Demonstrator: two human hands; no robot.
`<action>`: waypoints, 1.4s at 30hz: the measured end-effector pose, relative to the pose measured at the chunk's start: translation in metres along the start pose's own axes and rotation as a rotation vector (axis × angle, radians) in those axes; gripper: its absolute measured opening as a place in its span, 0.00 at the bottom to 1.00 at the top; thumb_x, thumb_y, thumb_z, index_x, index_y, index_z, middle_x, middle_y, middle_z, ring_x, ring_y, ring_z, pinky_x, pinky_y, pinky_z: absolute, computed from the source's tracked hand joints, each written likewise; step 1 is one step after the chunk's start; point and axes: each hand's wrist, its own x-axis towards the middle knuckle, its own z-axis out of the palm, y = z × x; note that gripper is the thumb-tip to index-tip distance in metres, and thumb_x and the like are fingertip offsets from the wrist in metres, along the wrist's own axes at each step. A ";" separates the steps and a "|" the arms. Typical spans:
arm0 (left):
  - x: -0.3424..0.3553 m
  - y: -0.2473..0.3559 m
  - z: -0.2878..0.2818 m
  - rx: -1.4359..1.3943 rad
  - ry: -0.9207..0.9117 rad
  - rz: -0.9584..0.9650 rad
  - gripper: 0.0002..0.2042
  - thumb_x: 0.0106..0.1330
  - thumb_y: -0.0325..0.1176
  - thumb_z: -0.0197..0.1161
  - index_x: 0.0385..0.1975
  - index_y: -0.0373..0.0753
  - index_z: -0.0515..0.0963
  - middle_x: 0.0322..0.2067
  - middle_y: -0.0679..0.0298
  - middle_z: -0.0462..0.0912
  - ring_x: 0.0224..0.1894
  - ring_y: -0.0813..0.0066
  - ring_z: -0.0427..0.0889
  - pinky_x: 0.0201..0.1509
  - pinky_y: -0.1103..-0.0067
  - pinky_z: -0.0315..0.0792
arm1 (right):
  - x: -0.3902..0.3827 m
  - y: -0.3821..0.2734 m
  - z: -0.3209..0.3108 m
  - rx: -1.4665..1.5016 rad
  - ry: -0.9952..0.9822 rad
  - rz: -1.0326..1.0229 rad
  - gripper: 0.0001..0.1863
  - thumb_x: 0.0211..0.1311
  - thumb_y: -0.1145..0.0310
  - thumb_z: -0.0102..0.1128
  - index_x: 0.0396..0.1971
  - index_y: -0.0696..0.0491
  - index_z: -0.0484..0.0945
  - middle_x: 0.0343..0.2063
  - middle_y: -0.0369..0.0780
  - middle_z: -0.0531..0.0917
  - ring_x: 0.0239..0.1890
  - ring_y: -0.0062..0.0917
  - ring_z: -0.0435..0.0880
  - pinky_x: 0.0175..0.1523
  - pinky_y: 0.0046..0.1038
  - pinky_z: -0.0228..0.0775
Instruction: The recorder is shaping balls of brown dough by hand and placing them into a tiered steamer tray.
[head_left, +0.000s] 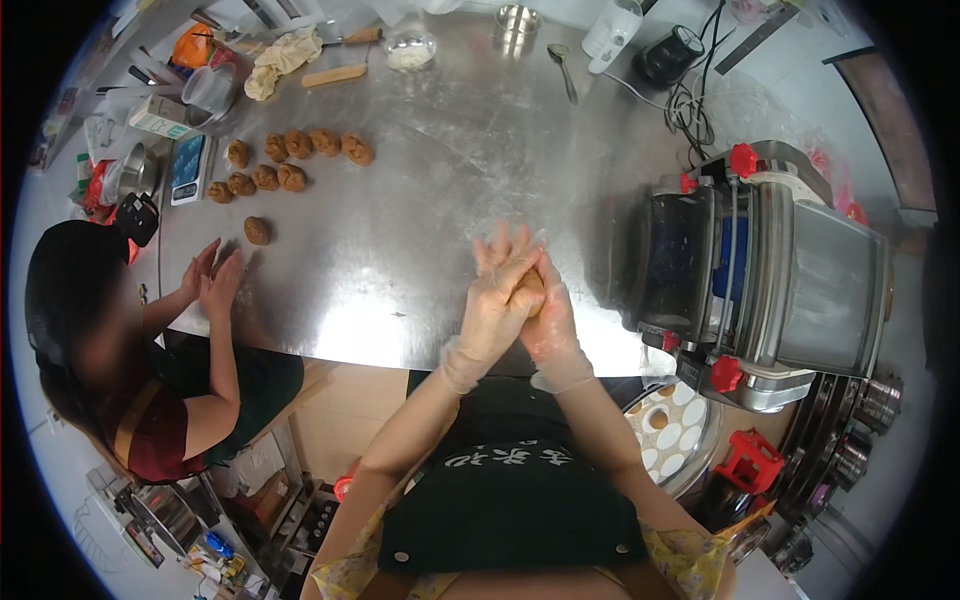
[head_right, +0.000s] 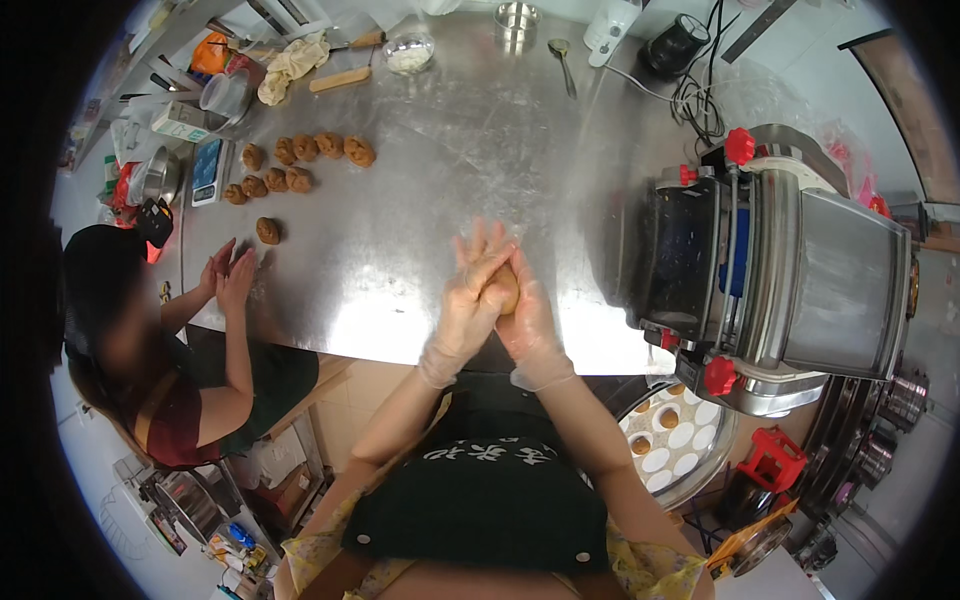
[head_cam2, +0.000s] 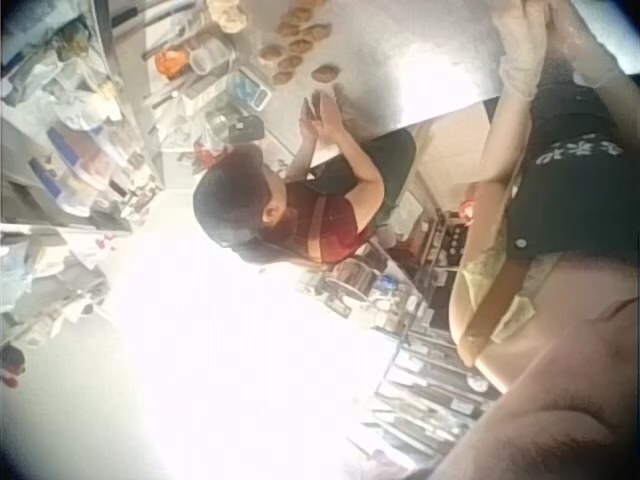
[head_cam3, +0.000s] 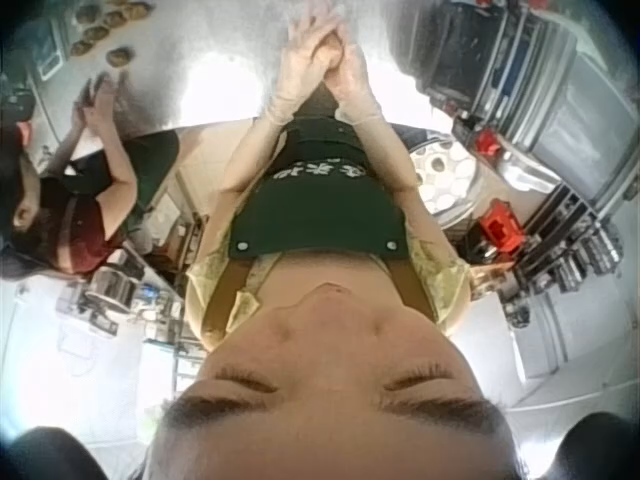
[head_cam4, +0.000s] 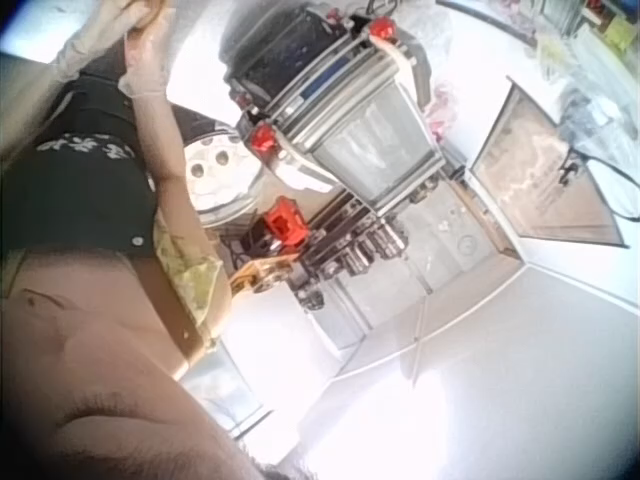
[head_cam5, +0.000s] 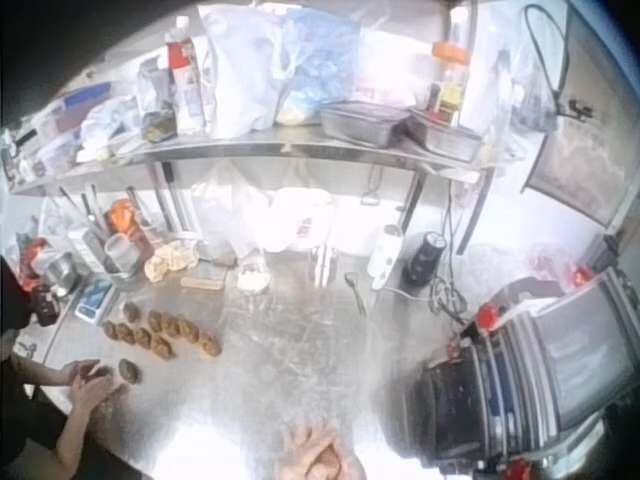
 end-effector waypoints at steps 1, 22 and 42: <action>0.007 0.010 -0.005 -0.003 -0.004 0.001 0.33 0.52 0.29 0.71 0.62 0.35 0.73 0.66 0.46 0.69 0.73 0.47 0.59 0.76 0.61 0.52 | 0.003 -0.007 -0.001 0.001 0.004 -0.003 0.33 0.79 0.46 0.35 0.68 0.58 0.60 0.65 0.44 0.68 0.64 0.30 0.72 0.71 0.32 0.62; 0.003 0.001 0.010 -0.055 -0.143 -0.064 0.43 0.48 0.33 0.75 0.68 0.37 0.64 0.72 0.45 0.57 0.75 0.48 0.53 0.76 0.62 0.48 | -0.005 0.008 -0.027 -0.051 -0.137 -0.202 0.36 0.75 0.41 0.40 0.67 0.57 0.60 0.66 0.47 0.66 0.68 0.35 0.67 0.72 0.38 0.60; 0.006 0.029 -0.017 0.058 -0.192 -0.092 0.33 0.52 0.28 0.71 0.63 0.36 0.72 0.67 0.47 0.67 0.72 0.49 0.60 0.72 0.65 0.60 | -0.002 -0.014 -0.031 0.017 -0.125 0.182 0.34 0.76 0.43 0.41 0.67 0.57 0.61 0.62 0.45 0.71 0.66 0.35 0.69 0.71 0.36 0.62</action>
